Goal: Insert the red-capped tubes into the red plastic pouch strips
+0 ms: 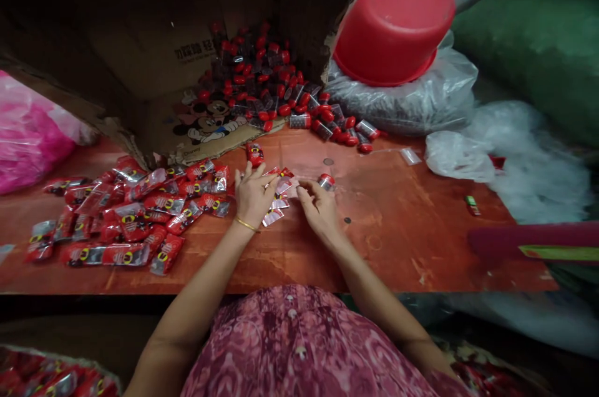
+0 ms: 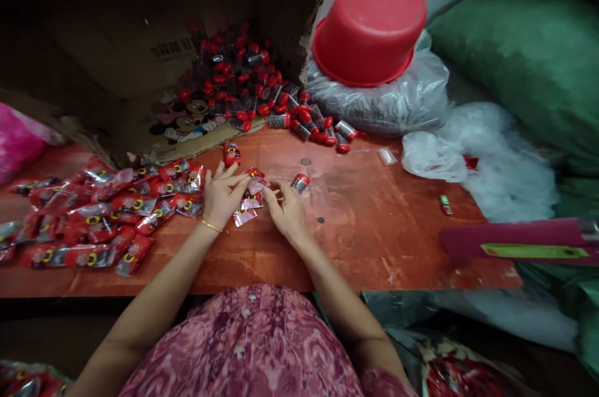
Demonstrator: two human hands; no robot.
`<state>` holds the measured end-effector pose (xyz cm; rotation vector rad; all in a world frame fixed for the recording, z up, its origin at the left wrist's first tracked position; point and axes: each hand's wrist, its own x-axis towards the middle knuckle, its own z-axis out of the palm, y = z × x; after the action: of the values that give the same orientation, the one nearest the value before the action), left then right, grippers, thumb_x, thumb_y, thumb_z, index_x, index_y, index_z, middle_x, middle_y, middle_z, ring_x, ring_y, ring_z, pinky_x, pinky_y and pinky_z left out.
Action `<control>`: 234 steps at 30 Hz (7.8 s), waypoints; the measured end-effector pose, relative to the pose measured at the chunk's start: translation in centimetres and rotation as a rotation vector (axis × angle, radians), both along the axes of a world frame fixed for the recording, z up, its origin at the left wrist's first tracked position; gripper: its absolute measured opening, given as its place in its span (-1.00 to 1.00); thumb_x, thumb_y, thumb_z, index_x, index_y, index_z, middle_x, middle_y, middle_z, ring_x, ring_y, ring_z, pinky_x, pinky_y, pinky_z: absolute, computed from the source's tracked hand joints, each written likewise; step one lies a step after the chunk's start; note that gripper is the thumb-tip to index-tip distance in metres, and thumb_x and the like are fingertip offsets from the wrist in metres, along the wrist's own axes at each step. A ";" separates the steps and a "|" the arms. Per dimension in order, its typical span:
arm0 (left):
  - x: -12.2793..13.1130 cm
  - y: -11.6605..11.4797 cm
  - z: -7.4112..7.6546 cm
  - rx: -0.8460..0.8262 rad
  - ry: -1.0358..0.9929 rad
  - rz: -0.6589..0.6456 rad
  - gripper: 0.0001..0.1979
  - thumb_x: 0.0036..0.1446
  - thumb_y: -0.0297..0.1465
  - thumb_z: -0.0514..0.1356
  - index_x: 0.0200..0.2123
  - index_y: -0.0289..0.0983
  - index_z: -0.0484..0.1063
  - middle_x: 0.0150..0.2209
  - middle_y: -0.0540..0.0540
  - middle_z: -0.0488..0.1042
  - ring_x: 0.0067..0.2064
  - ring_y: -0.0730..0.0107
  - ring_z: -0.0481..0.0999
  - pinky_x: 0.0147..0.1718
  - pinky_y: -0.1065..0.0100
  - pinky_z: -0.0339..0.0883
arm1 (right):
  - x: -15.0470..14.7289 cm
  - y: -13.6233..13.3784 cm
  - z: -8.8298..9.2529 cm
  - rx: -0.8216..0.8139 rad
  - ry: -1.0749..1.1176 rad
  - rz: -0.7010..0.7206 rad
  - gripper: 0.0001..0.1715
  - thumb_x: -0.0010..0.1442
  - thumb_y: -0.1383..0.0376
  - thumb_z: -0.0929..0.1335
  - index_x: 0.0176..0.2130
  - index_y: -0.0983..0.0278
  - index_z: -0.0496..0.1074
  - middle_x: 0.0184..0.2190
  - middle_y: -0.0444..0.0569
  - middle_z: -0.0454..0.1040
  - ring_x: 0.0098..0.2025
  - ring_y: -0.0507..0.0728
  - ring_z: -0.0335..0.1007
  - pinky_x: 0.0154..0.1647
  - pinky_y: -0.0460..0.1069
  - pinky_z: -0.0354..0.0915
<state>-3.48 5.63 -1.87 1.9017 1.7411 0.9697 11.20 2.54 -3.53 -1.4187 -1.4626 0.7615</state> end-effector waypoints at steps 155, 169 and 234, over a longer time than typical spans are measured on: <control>0.1 0.2 -0.9 -0.111 0.164 -0.078 -0.71 0.10 -0.30 0.14 -0.12 -0.23 0.48 0.09 -0.20 0.37 0.16 0.03 0.26 0.13 0.02 0.05 | 6.1 8.9 -3.4 0.060 -1.084 -0.118 -0.59 0.27 0.23 0.14 0.01 0.34 0.34 0.07 0.17 0.32 0.07 0.28 0.08 -0.02 0.13 -0.04; 1.1 0.4 -2.7 -0.089 0.471 -0.178 -0.72 0.18 -0.33 0.02 -0.33 -0.15 0.54 -0.01 -0.07 0.47 0.17 -0.01 0.23 0.11 -0.10 -0.04 | 3.6 -0.2 -2.3 0.288 -0.676 -0.051 -0.72 0.21 0.23 0.23 -0.17 0.26 0.44 -0.02 0.07 0.43 0.05 0.21 0.21 0.03 0.11 0.08; 1.2 -4.3 1.4 -0.782 -1.367 0.103 -0.74 -0.23 -0.29 0.39 -0.52 -0.31 0.43 -0.54 -0.02 0.52 -0.48 0.49 0.49 -0.40 0.45 0.33 | 3.6 -4.8 3.1 -0.170 0.322 0.057 -0.76 -0.03 0.14 0.39 -0.38 0.25 0.40 -0.64 -0.20 0.30 -0.62 -0.03 0.14 -0.63 -0.11 0.09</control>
<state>-2.29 1.34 -0.49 0.3699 1.0347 0.9890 14.80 -2.22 -0.40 -1.3102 -1.2148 1.1176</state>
